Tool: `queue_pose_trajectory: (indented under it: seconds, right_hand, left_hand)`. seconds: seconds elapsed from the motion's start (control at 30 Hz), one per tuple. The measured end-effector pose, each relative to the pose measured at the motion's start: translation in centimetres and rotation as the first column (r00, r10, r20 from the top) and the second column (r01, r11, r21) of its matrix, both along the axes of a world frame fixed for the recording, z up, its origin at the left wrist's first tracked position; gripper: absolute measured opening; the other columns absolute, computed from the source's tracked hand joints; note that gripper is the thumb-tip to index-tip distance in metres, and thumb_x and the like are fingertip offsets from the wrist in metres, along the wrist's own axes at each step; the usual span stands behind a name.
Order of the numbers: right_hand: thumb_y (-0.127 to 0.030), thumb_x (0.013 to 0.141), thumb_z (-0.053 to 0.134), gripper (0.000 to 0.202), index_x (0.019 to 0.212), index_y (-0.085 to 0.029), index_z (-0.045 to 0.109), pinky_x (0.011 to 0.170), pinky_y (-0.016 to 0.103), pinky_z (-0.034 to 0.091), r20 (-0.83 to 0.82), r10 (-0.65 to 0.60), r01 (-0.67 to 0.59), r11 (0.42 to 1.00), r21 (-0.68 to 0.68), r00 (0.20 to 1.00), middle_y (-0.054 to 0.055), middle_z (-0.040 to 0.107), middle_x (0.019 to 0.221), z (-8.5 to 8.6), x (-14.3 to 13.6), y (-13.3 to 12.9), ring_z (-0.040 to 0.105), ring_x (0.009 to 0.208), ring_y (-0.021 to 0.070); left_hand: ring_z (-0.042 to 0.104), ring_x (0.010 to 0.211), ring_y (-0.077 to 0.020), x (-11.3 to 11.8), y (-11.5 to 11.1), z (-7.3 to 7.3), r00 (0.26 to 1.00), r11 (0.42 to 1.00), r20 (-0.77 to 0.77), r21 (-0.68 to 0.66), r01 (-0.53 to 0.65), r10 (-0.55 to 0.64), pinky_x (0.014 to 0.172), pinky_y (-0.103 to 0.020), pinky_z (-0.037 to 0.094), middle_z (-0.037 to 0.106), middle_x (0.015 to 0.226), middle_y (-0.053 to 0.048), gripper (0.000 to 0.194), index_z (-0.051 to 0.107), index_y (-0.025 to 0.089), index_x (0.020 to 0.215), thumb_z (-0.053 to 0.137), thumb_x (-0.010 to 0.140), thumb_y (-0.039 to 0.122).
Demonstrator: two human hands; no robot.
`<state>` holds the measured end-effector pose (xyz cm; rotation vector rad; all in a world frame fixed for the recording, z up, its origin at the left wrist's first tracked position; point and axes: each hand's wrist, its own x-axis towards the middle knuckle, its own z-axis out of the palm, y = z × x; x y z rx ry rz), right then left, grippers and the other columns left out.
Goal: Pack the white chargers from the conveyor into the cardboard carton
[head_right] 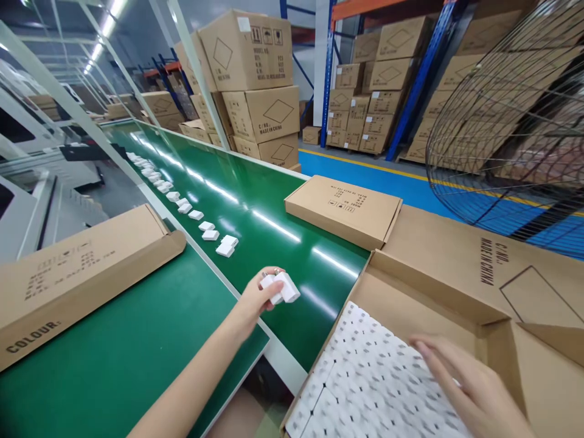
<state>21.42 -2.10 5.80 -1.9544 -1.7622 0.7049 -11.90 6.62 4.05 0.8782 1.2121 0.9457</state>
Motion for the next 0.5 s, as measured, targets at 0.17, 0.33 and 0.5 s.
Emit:
queue_pose_trajectory:
  seconds: [0.17,0.33,0.5]
  right_hand:
    - [-0.054,0.079,0.044,0.037,0.083,-0.022,0.064,0.075,0.031,0.048,-0.557,0.045,-0.187,0.961,-0.201,0.829,0.006,0.063,0.078,2.0,-8.8,3.0,0.057,0.078,0.0212]
    - [-0.050,0.082,0.046,0.034,0.101,-0.025,0.059,0.072,0.029,0.044,-0.761,0.004,-0.333,0.900,-0.280,0.649,0.001,0.057,0.075,2.2,-12.9,4.3,0.051,0.073,0.0155]
    - [-0.050,0.081,0.048,0.038,0.110,-0.026,0.056,0.073,0.031,0.043,-0.759,0.051,-0.407,0.866,-0.290,0.649,0.000,0.053,0.074,2.6,-14.2,4.6,0.050,0.075,0.0158]
  left_hand:
    - [0.036,0.043,-0.0012,2.6,-4.5,1.4,0.786,0.928,0.565,-0.371,-0.031,0.252,0.037,-0.012,0.021,0.049,0.057,0.005,0.048,0.048,0.015,0.076,0.075,0.052,0.046]
    - [0.032,0.037,-0.0001,3.4,-6.2,1.0,0.724,0.911,0.641,-0.411,0.046,0.253,0.035,-0.012,0.020,0.048,0.051,0.006,0.041,0.047,0.014,0.071,0.072,0.060,0.044]
    - [0.031,0.035,0.0007,3.4,-6.7,0.8,0.705,0.917,0.676,-0.387,0.094,0.213,0.034,-0.012,0.017,0.051,0.055,0.003,0.038,0.049,0.013,0.072,0.065,0.067,0.048]
